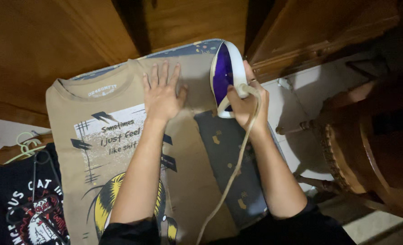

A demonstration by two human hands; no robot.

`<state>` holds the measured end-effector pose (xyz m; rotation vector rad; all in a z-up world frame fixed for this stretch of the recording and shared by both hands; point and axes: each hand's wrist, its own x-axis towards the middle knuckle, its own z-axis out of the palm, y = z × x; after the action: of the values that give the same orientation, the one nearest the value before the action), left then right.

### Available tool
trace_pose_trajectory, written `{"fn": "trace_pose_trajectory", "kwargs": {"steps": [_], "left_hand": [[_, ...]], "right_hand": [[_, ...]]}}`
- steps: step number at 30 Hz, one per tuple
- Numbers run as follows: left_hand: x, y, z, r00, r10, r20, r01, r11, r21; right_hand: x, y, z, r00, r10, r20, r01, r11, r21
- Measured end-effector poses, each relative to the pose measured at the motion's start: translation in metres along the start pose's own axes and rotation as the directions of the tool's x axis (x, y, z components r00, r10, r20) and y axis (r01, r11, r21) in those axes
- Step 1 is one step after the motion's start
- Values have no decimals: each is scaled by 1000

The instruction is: The person irons a beige t-shirt on an ironing board using a purple and white iron. They smooth the fabric with one hand while moving the iron across the surface, then flip the shirt over to iron the other side.

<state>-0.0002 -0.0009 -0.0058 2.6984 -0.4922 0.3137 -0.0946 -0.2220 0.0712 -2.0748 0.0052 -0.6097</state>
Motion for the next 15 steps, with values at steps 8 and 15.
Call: {"fn": "trace_pose_trajectory", "kwargs": {"steps": [8,15], "left_hand": [[0,-2,1,1000,-11,23,11,1000,8],[2,-3,5,999,-8,-31,8,1000,-14]], "right_hand": [[-6,2,0,1000,31,0,-31,996,-83],[-7,-7,15,998,64,-17,-63,996,56]]}}
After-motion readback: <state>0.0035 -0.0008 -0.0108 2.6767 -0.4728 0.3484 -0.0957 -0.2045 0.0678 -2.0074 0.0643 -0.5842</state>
